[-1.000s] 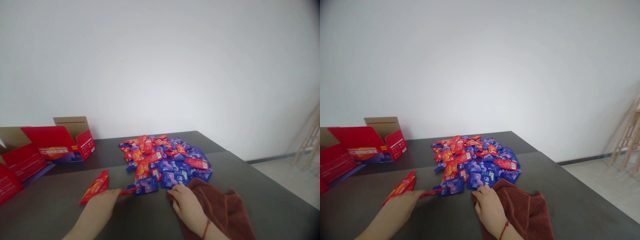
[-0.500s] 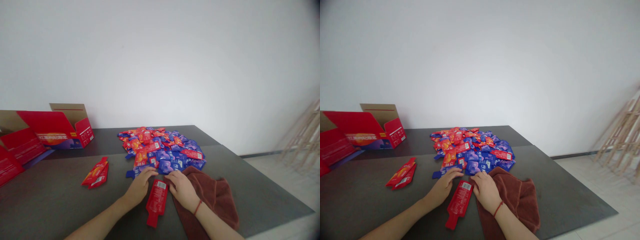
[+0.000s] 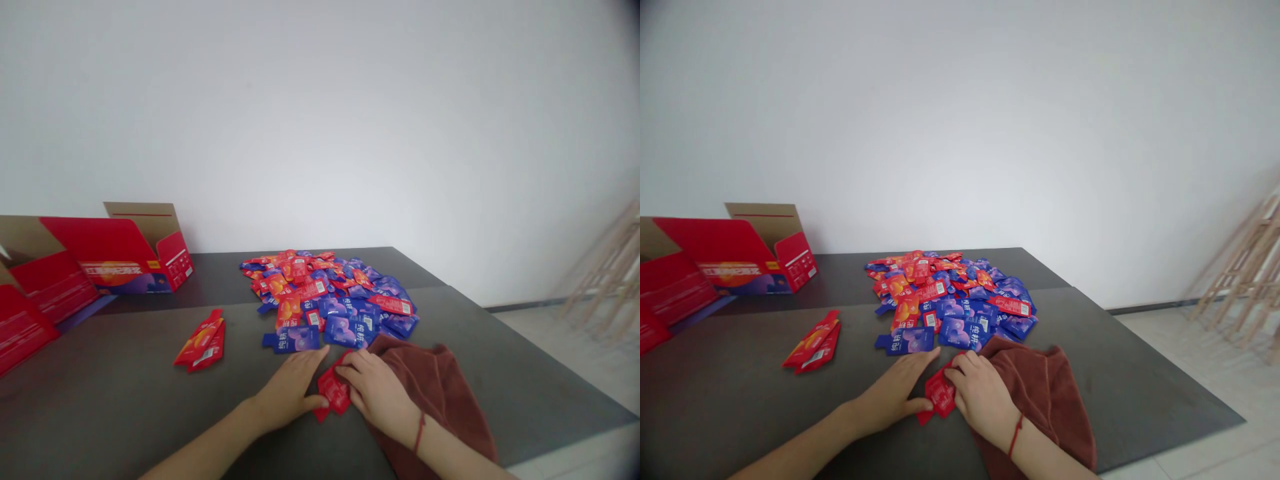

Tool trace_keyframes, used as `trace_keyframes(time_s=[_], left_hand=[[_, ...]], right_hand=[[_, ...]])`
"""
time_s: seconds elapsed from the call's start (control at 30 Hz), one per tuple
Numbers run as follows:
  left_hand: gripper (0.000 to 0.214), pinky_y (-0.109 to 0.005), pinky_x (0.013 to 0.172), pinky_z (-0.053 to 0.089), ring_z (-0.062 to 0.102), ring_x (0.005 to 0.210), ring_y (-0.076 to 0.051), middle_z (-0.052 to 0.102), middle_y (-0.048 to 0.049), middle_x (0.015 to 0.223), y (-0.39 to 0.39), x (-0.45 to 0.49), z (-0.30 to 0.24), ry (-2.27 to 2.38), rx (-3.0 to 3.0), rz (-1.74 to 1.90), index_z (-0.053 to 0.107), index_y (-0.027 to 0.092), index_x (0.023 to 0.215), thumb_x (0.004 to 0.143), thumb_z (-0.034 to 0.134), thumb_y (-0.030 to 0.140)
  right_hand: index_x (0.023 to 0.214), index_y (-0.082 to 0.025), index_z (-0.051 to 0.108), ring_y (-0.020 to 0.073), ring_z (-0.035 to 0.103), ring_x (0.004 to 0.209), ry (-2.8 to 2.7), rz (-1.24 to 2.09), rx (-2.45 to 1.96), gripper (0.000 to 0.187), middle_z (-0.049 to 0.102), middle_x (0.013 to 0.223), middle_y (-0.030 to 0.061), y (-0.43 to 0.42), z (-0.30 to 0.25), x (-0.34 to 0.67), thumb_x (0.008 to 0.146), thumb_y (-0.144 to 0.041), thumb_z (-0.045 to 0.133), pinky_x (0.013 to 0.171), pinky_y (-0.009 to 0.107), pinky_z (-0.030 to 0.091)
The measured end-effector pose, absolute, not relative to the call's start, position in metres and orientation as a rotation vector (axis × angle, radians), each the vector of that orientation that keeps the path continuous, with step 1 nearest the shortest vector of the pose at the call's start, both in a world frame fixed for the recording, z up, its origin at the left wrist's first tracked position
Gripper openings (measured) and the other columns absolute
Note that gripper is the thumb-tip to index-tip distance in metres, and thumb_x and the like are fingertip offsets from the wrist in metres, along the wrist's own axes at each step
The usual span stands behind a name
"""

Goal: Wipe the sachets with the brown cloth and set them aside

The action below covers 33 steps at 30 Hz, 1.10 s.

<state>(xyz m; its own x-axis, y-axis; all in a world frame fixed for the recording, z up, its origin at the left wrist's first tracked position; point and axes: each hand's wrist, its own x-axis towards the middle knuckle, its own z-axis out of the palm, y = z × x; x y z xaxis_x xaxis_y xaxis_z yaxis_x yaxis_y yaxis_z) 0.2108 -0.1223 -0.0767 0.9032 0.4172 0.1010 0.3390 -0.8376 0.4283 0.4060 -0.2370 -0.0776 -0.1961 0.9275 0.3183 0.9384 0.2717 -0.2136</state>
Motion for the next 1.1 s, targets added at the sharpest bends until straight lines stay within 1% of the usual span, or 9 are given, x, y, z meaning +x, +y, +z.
trace_keyframes(time_s=[0.1, 0.2, 0.33, 0.43, 0.57, 0.7, 0.77, 0.9, 1.1], left_hand=[[0.054, -0.043, 0.105, 0.037, 0.046, 0.125, -0.027, 0.051, -0.0110, 0.136, -0.129, 0.207, -0.080, 0.716, 2.726, 0.414, 0.043, 0.019, 0.135, 0.085, 0.064, 0.020], [0.028, -0.037, 0.094, 0.045, 0.058, 0.106, -0.023, 0.063, -0.0050, 0.116, -0.143, 0.203, -0.084, 0.636, 2.831, 0.401, 0.059, 0.021, 0.114, 0.088, 0.056, 0.011], [0.021, -0.035, 0.084, 0.048, 0.060, 0.093, -0.021, 0.066, -0.0043, 0.103, -0.152, 0.203, -0.085, 0.564, 2.972, 0.319, 0.062, 0.020, 0.104, 0.091, 0.050, 0.009], [0.017, -0.037, 0.086, 0.048, 0.060, 0.095, -0.023, 0.066, -0.0056, 0.104, -0.150, 0.205, -0.083, 0.662, 2.945, 0.327, 0.062, 0.018, 0.103, 0.088, 0.055, 0.014], [0.035, -0.040, 0.099, 0.043, 0.053, 0.114, -0.026, 0.060, -0.0093, 0.123, -0.145, 0.203, -0.082, 0.737, 2.863, 0.393, 0.056, 0.016, 0.118, 0.084, 0.063, 0.020], [0.052, -0.042, 0.108, 0.035, 0.045, 0.127, -0.025, 0.049, -0.0087, 0.140, -0.145, 0.203, -0.082, 0.683, 2.863, 0.326, 0.044, 0.018, 0.135, 0.085, 0.056, 0.013], [0.057, -0.042, 0.109, 0.033, 0.043, 0.129, -0.024, 0.048, -0.0064, 0.142, -0.146, 0.204, -0.082, 0.663, 2.838, 0.290, 0.039, 0.020, 0.140, 0.086, 0.053, 0.012], [0.058, -0.042, 0.112, 0.028, 0.043, 0.129, -0.022, 0.048, -0.0038, 0.141, -0.144, 0.206, -0.082, 0.611, 2.775, 0.243, 0.037, 0.023, 0.142, 0.087, 0.052, 0.013], [0.060, -0.043, 0.113, 0.026, 0.042, 0.130, -0.020, 0.048, -0.0035, 0.142, -0.138, 0.204, -0.085, 0.517, 2.685, 0.292, 0.033, 0.026, 0.143, 0.088, 0.048, 0.012]], right_hand=[[0.113, -0.021, 0.062, 0.0226, 0.050, 0.098, -2.061, -0.093, -1.844, 0.032, 0.060, 0.105, 0.0057, -0.244, -0.080, 0.416, 0.086, -0.010, 0.050, 0.087, 0.037, 0.043], [0.113, -0.020, 0.062, 0.0227, 0.050, 0.097, -2.036, -0.130, -1.927, 0.033, 0.060, 0.104, 0.0063, -0.246, -0.080, 0.417, 0.084, -0.008, 0.050, 0.086, 0.037, 0.043], [0.110, -0.021, 0.062, 0.0217, 0.050, 0.095, -2.175, -0.118, -1.868, 0.028, 0.060, 0.101, 0.0049, -0.238, -0.077, 0.392, 0.085, -0.012, 0.053, 0.084, 0.035, 0.042], [0.112, -0.019, 0.060, 0.0232, 0.049, 0.096, -2.332, -0.132, -1.778, 0.028, 0.059, 0.105, 0.0062, -0.233, -0.077, 0.373, 0.085, -0.019, 0.057, 0.084, 0.037, 0.041], [0.122, -0.026, 0.055, 0.0223, 0.048, 0.102, -2.435, 0.000, -1.627, 0.038, 0.057, 0.114, 0.0039, -0.239, -0.073, 0.375, 0.085, -0.021, 0.057, 0.087, 0.036, 0.039], [0.122, -0.031, 0.056, 0.0207, 0.048, 0.107, -2.465, 0.169, -1.556, 0.042, 0.057, 0.117, 0.0013, -0.251, -0.067, 0.396, 0.083, -0.014, 0.053, 0.092, 0.035, 0.038], [0.120, -0.031, 0.058, 0.0207, 0.048, 0.106, -2.403, 0.180, -1.583, 0.044, 0.057, 0.117, 0.0019, -0.254, -0.067, 0.407, 0.082, -0.010, 0.050, 0.092, 0.035, 0.038], [0.118, -0.024, 0.060, 0.0209, 0.050, 0.103, -2.171, 0.091, -1.705, 0.041, 0.057, 0.114, 0.0059, -0.249, -0.070, 0.419, 0.084, -0.007, 0.045, 0.090, 0.035, 0.041], [0.115, -0.024, 0.059, 0.0226, 0.049, 0.100, -2.216, 0.029, -1.752, 0.032, 0.058, 0.110, 0.0049, -0.238, -0.075, 0.392, 0.085, -0.014, 0.053, 0.089, 0.037, 0.041]])
